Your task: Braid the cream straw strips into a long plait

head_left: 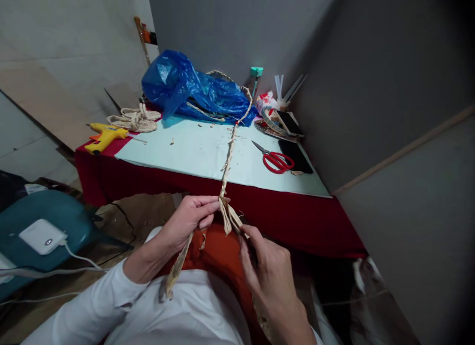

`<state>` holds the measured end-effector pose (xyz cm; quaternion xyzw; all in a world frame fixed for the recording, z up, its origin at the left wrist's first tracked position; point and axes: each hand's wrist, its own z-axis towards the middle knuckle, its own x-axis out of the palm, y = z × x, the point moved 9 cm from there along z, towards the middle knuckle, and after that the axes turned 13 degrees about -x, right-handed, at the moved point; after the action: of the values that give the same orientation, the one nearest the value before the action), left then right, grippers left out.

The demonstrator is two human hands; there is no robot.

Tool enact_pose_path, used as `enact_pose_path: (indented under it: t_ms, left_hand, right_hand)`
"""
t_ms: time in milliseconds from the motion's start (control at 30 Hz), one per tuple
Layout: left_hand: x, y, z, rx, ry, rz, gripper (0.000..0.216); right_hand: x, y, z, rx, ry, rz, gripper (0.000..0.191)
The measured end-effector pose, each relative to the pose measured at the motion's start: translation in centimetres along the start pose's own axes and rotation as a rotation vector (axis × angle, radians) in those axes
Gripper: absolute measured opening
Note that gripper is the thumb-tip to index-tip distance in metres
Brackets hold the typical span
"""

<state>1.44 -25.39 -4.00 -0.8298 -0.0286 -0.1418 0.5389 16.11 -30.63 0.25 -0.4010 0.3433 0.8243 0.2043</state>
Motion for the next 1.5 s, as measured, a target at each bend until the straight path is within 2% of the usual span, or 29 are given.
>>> enact_pose_path:
  t_ms: [200, 567, 667, 733, 767, 867, 933, 1033, 1200, 1300, 1400, 1500]
  left_hand:
    - [-0.1, 0.0, -0.1, -0.015, -0.025, -0.015, 0.034]
    - [-0.3, -0.2, 0.0, -0.021, -0.091, -0.072, 0.025]
    - [-0.4, -0.1, 0.0, -0.029, -0.097, -0.084, 0.025]
    - [-0.4, 0.1, 0.1, -0.039, -0.092, -0.086, 0.026]
    - [-0.4, 0.1, 0.2, -0.041, -0.087, -0.084, 0.027]
    - [-0.6, 0.4, 0.3, -0.042, -0.101, -0.058, 0.028]
    - [-0.8, 0.5, 0.3, -0.031, -0.121, -0.022, 0.027]
    - [-0.9, 0.2, 0.1, 0.020, -0.157, 0.066, 0.025]
    - [-1.3, -0.1, 0.1, 0.031, -0.216, 0.162, 0.025]
    - [-1.2, -0.9, 0.1, 0.109, -0.250, 0.246, 0.020]
    - [-0.7, -1.2, -0.1, 0.159, -0.304, 0.318, 0.017]
    - [-0.3, -0.6, -0.3, 0.140, -0.317, 0.244, 0.018]
  right_hand:
    - [0.4, 0.4, 0.0, -0.040, 0.075, -0.021, 0.027]
    - [1.1, 0.2, -0.1, -0.015, 0.153, 0.040, 0.022]
    - [-0.4, 0.0, 0.3, -0.001, 0.016, 0.092, 0.018]
    - [-1.6, -0.7, 0.8, 0.035, -0.118, 0.096, 0.028]
    - [-1.6, -1.0, 1.2, 0.049, -0.134, 0.114, 0.032]
    - [0.8, -1.5, 2.5, 0.038, 0.023, 0.303, 0.025]
    - [1.9, -1.7, 3.0, 0.031, 0.070, 0.400, 0.024]
    - [1.6, -2.5, 3.3, 0.026, 0.006, 0.339, 0.023]
    - [0.6, -2.9, 3.6, -0.023, 0.011, 0.172, 0.021]
    - [0.3, -2.4, 3.5, 0.013, 0.055, 0.223, 0.022]
    - [1.1, -0.6, 3.0, 0.059, 0.099, 0.330, 0.026]
    - [2.3, 1.1, 2.2, 0.084, 0.060, 0.291, 0.024]
